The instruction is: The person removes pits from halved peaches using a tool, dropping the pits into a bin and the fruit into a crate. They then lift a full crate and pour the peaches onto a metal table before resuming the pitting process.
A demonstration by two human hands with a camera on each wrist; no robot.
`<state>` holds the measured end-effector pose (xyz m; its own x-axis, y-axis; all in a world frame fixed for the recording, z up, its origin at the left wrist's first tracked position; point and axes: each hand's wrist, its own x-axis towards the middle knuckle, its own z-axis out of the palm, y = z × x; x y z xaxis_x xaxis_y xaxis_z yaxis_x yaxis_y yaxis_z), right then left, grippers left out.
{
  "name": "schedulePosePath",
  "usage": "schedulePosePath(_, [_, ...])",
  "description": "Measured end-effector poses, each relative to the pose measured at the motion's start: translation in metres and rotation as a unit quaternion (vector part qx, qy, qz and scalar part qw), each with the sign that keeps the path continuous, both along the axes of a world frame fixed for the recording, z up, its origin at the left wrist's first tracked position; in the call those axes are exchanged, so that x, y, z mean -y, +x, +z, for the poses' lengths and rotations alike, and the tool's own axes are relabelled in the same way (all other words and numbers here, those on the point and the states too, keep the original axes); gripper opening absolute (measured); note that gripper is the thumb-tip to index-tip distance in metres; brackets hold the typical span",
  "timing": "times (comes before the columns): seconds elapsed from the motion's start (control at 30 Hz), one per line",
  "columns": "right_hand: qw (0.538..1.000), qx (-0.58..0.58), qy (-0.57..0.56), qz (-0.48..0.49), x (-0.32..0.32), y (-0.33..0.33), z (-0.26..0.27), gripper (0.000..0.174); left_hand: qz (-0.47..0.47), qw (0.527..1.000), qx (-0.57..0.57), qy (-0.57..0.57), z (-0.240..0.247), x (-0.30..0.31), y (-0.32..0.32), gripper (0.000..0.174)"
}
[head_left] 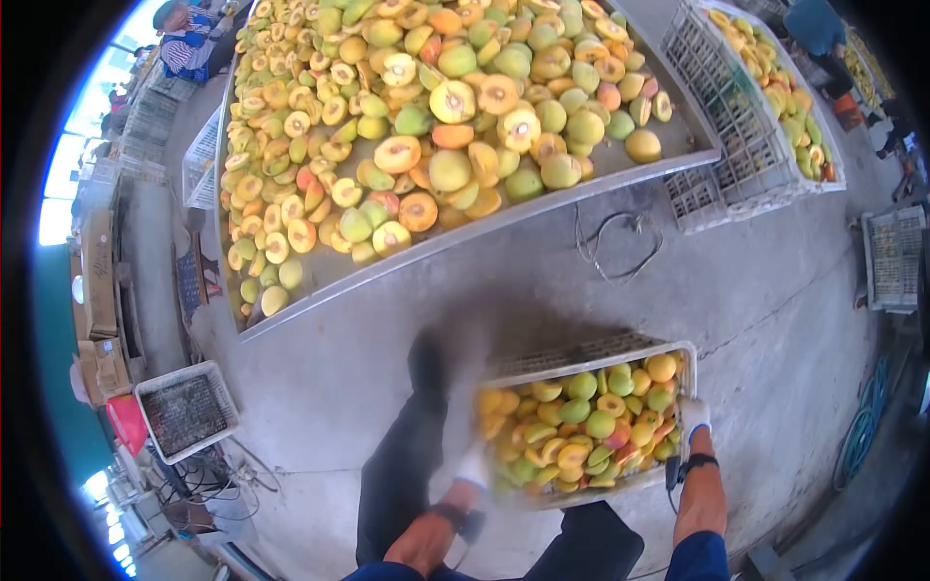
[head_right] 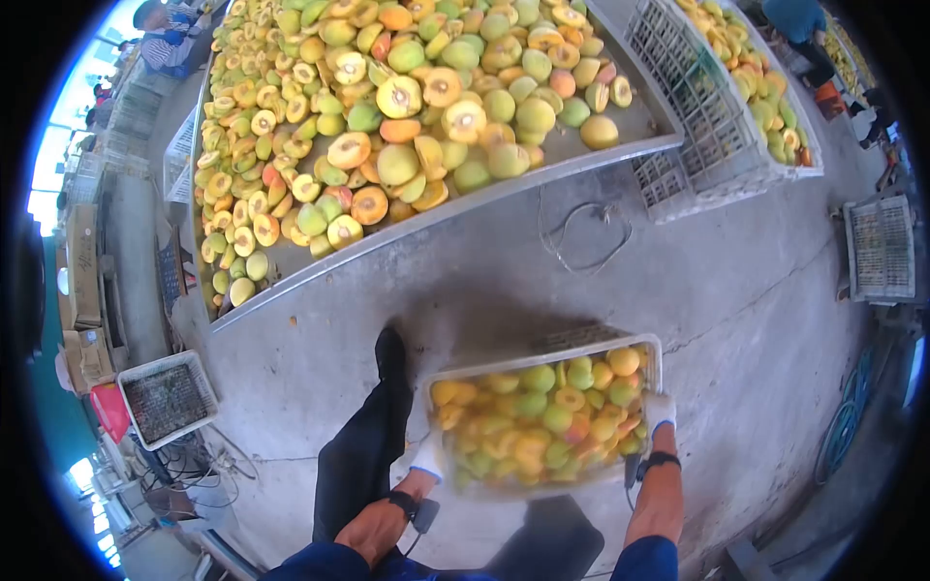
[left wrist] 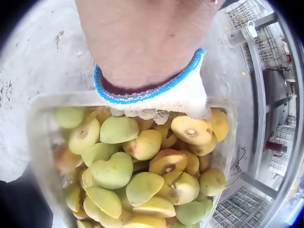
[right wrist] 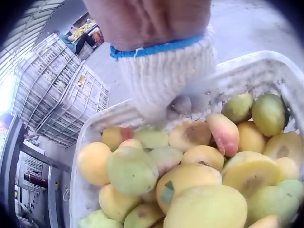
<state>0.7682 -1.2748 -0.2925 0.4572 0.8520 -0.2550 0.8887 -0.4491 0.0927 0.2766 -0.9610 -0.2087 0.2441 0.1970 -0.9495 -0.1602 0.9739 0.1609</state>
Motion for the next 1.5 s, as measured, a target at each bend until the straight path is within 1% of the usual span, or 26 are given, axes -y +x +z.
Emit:
schedulePosePath(0.03, [0.952,-0.170,0.007,-0.254,-0.028,-0.013,0.038,0.041,0.017,1.000,-0.006,-0.002,0.026,-0.013,0.011,0.045])
schedulePosePath(0.07, [0.808,-0.325,-0.004,-0.491,-0.039,-0.045,0.083,0.042,0.031,0.999,-0.026,-0.015,0.049,-0.006,-0.001,0.042])
schedulePosePath(0.1, [0.806,-0.328,-0.017,-0.493,-0.052,-0.064,0.113,0.042,-0.017,0.999,-0.043,0.012,0.032,0.002,-0.026,0.048])
schedulePosePath(0.17, [0.670,-0.379,0.091,-0.631,-0.087,-0.073,0.161,0.029,-0.039,0.991,-0.124,0.042,0.056,-0.008,-0.020,0.053])
schedulePosePath(0.2, [0.712,-0.334,0.045,-0.616,-0.095,-0.075,0.180,0.024,-0.037,0.991,-0.120,0.046,0.076,-0.021,-0.015,0.053])
schedulePosePath(0.23, [0.715,-0.328,0.048,-0.615,-0.101,-0.078,0.215,0.024,-0.105,0.985,-0.132,0.030,0.112,-0.039,-0.013,0.055])
schedulePosePath(0.27, [0.675,-0.352,0.082,-0.643,-0.101,-0.085,0.239,0.023,-0.173,0.974,-0.148,0.013,0.136,-0.048,-0.014,0.057])
schedulePosePath(0.3, [0.632,-0.374,0.117,-0.669,-0.101,-0.091,0.265,0.023,-0.172,0.974,-0.146,0.012,0.153,-0.054,-0.015,0.057])
schedulePosePath(0.37, [0.633,-0.367,0.133,-0.669,-0.113,-0.095,0.318,0.024,-0.258,0.953,-0.156,0.031,0.187,-0.070,-0.014,0.061])
schedulePosePath(0.43, [0.639,-0.334,0.155,-0.676,-0.127,-0.098,0.365,0.025,-0.192,0.974,-0.110,0.048,0.226,-0.081,-0.006,0.055])
schedulePosePath(0.5, [0.642,-0.326,0.182,-0.669,-0.146,-0.098,0.413,0.026,-0.151,0.971,-0.108,0.151,0.260,-0.095,0.004,0.040])
schedulePosePath(0.6, [0.642,-0.328,0.218,-0.658,-0.162,-0.098,0.457,0.027,-0.207,0.960,-0.076,0.172,0.321,-0.135,0.000,0.043])
schedulePosePath(0.73, [0.662,-0.357,0.266,-0.603,-0.209,-0.085,0.511,0.031,-0.133,0.977,-0.088,0.143,0.436,-0.203,0.021,0.053])
schedulePosePath(0.77, [0.671,-0.373,0.281,-0.576,-0.225,-0.080,0.519,0.034,-0.177,0.944,-0.081,0.267,0.441,-0.213,0.016,0.054])
schedulePosePath(0.83, [0.665,-0.388,0.308,-0.559,-0.270,-0.079,0.535,0.038,-0.099,0.977,-0.098,0.162,0.470,-0.247,0.022,0.053])
schedulePosePath(1.0, [0.661,-0.443,0.319,-0.515,-0.378,-0.069,0.518,0.046,-0.111,0.965,-0.086,0.223,0.424,-0.327,-0.008,0.055])
schedulePosePath(1.07, [0.687,-0.421,0.333,-0.490,-0.423,-0.070,0.498,0.048,-0.098,0.966,-0.087,0.224,0.415,-0.363,-0.011,0.056])
schedulePosePath(1.1, [0.691,-0.422,0.324,-0.490,-0.434,-0.056,0.469,0.048,-0.093,0.967,-0.091,0.217,0.412,-0.382,-0.009,0.056])
schedulePosePath(1.17, [0.743,-0.369,0.303,-0.469,-0.431,-0.028,0.400,0.048,-0.142,0.955,-0.111,0.234,0.408,-0.406,-0.014,0.063])
schedulePosePath(1.2, [0.676,-0.432,0.310,-0.510,-0.461,-0.058,0.446,0.044,-0.171,0.946,-0.120,0.247,0.410,-0.418,-0.019,0.068])
schedulePosePath(1.23, [0.673,-0.431,0.311,-0.514,-0.465,-0.057,0.440,0.044,-0.176,0.946,-0.119,0.246,0.409,-0.434,-0.016,0.068])
schedulePosePath(1.3, [0.717,-0.407,0.248,-0.509,-0.468,-0.040,0.444,0.041,-0.117,0.969,-0.132,0.171,0.405,-0.458,0.006,0.075])
schedulePosePath(1.37, [0.714,-0.407,0.243,-0.516,-0.475,-0.033,0.443,0.042,-0.120,0.971,-0.136,0.157,0.418,-0.467,0.010,0.080])
schedulePosePath(1.43, [0.726,-0.398,0.229,-0.512,-0.484,-0.033,0.444,0.043,-0.228,0.937,-0.198,0.174,0.416,-0.477,0.010,0.083])
schedulePosePath(1.47, [0.706,-0.420,0.229,-0.522,-0.486,-0.034,0.447,0.044,-0.195,0.917,-0.251,0.241,0.404,-0.470,0.014,0.070])
schedulePosePath(1.5, [0.700,-0.424,0.234,-0.525,-0.482,-0.036,0.445,0.044,-0.201,0.914,-0.253,0.247,0.390,-0.466,0.010,0.070])
